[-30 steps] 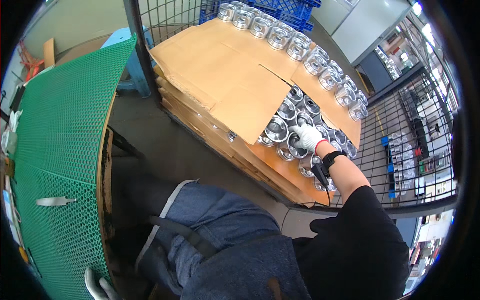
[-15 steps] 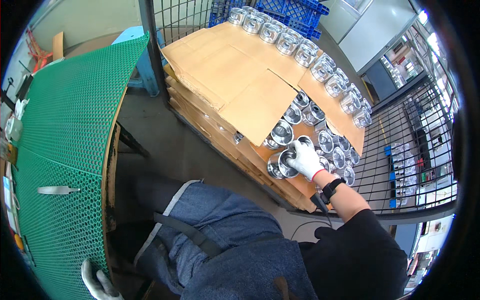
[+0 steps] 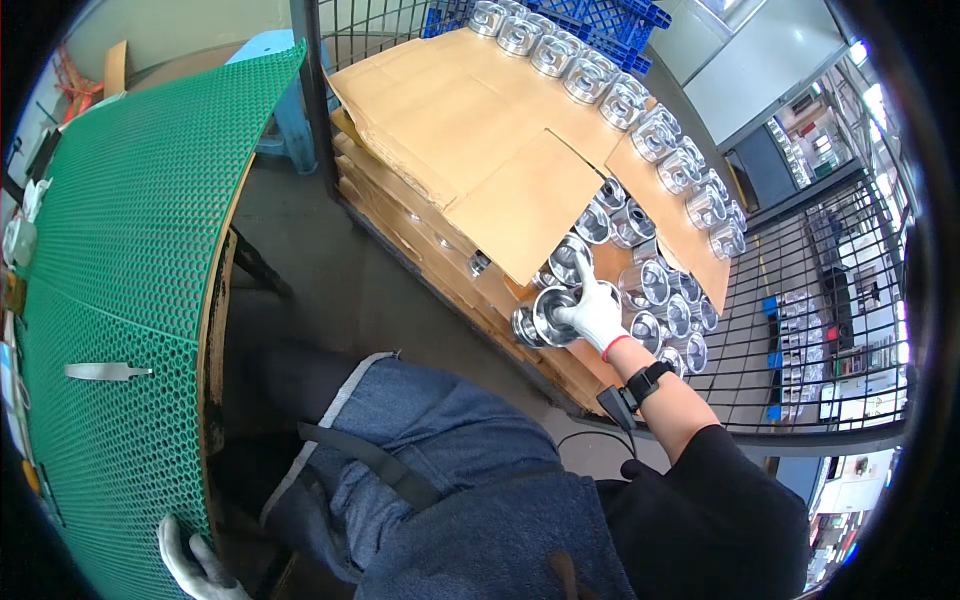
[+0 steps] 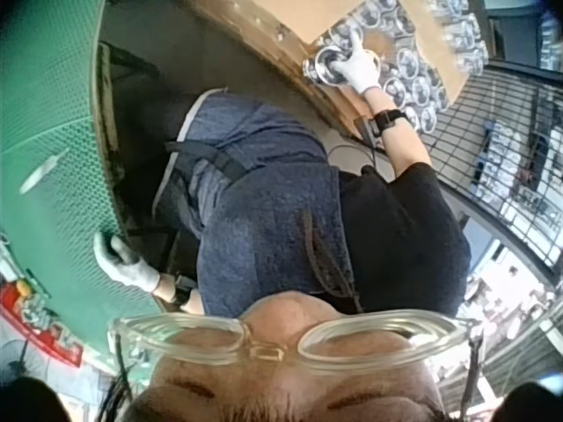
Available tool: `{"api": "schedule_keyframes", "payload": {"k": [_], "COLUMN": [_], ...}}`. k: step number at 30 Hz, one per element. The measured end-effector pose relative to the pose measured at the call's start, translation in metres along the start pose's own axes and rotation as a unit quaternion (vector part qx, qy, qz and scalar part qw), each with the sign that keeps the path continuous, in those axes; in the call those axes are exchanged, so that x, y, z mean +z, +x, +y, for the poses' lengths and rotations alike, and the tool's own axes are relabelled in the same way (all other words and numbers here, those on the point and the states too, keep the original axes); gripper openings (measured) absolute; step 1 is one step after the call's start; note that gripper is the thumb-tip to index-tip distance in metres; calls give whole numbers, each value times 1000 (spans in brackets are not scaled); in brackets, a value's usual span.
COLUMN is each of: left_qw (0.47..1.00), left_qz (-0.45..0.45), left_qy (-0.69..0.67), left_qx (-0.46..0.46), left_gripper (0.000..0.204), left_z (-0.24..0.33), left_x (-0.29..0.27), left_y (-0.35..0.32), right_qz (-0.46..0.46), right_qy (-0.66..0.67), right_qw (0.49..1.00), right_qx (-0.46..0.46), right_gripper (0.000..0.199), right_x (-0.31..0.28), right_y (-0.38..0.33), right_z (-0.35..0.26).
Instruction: Manually filing the interior edges and surfaces of metal engine pistons to smooth them.
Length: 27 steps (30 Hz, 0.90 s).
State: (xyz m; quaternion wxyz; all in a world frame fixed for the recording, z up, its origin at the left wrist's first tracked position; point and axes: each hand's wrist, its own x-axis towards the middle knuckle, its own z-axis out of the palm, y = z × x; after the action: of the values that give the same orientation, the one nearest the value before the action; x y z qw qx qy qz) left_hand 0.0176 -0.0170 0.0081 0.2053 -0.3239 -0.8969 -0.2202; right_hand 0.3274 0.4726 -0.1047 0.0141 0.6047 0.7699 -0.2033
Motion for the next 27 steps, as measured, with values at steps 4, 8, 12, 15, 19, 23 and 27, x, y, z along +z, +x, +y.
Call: {"api": "schedule_keyframes", "payload": {"k": [4, 8, 12, 15, 19, 23, 27], "left_qw": [999, 982, 997, 995, 994, 991, 989], "left_qz": [3, 19, -12, -48, 2, 44, 89], "left_qy": [-19, -91, 14, -23, -87, -119, -77], "left_qx": [-44, -162, -81, -79, -69, -45, -86], "left_gripper": [30, 34, 31, 32, 35, 36, 36], "left_z": [0, -3, -15, -18, -24, -43, -66], "left_x": [7, 15, 1, -12, -21, -36, -65], "left_y": [-4, -8, -9, -8, -7, -18, -52], "right_qz": [-1, 30, -92, -133, -168, -172, -173], "right_qy": [16, -68, 210, 140, 70, -14, 26], "right_qw": [1000, 997, 965, 974, 969, 959, 902], "right_qx": [17, -35, -127, -114, -167, -224, -395], "right_gripper": [94, 67, 58, 52, 63, 77, 86], "right_x": [8, 16, 18, 0, -52, -114, -130], "right_y": [8, 20, 15, -3, -42, -77, -107], "right_z": [-3, 13, 31, 42, 33, -17, -131]}}
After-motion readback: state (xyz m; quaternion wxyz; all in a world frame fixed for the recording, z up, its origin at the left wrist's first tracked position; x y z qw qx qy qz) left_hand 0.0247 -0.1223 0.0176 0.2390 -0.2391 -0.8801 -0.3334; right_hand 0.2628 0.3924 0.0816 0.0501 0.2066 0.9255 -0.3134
